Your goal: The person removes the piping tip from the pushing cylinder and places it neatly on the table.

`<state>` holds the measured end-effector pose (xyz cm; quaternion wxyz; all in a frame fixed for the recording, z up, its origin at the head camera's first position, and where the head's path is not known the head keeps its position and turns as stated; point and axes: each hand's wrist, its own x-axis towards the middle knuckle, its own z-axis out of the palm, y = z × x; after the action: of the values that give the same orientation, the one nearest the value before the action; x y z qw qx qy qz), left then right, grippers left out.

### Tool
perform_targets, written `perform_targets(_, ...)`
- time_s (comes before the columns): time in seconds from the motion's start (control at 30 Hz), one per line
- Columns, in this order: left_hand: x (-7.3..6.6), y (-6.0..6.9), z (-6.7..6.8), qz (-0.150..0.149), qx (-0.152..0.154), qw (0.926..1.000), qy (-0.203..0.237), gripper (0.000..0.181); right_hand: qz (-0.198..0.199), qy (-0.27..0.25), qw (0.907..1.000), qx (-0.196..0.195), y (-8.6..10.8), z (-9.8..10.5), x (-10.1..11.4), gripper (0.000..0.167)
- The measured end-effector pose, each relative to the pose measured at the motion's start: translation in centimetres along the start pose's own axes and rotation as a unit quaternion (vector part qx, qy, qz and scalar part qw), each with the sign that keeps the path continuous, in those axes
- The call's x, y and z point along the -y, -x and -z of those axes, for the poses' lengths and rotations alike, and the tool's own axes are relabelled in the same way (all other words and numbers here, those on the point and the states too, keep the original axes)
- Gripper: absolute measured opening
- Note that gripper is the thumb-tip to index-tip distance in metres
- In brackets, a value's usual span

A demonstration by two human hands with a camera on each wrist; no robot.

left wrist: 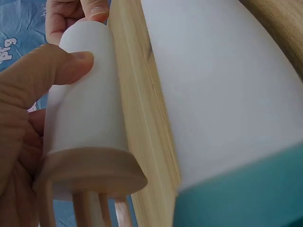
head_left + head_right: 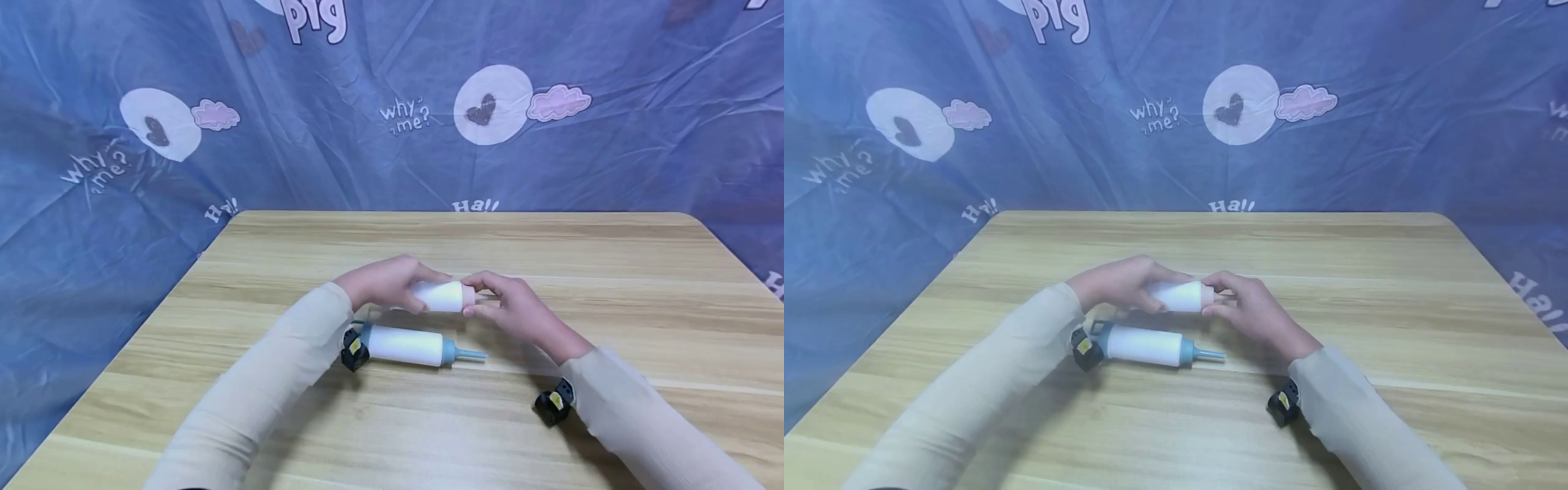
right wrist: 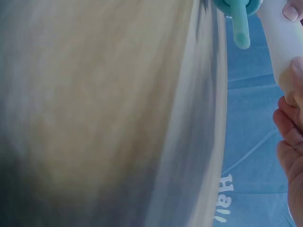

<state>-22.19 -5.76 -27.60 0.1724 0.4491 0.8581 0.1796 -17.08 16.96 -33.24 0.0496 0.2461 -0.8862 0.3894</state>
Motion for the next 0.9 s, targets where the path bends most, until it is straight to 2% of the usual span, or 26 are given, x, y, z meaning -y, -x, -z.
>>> perform_targets(0.2, 0.25, 0.22, -0.09, -0.008, -0.012, 0.9998, -0.012, 0.060, -0.026, 0.004, 0.9994, 0.022, -0.10, 0.39, 0.00, 0.051)
perform_targets(0.33, 0.19, 0.35, -0.06, -0.009, -0.021, 0.9997, -0.010, 0.060, -0.051, -0.015, 0.9978, 0.039, -0.08, 0.56, -0.18, 0.046)
perform_targets(0.47, 0.01, 0.40, -0.09, -0.013, -0.026, 0.9995, -0.014, 0.059, -0.057, -0.025, 0.9969, 0.048, -0.08, 0.55, -0.22, 0.042)
perform_targets(0.9, -0.27, 0.56, -0.30, -0.009, -0.029, 0.9989, -0.035, 0.061, -0.068, -0.041, 0.9966, 0.023, 0.03, 0.36, 0.13, 0.039)
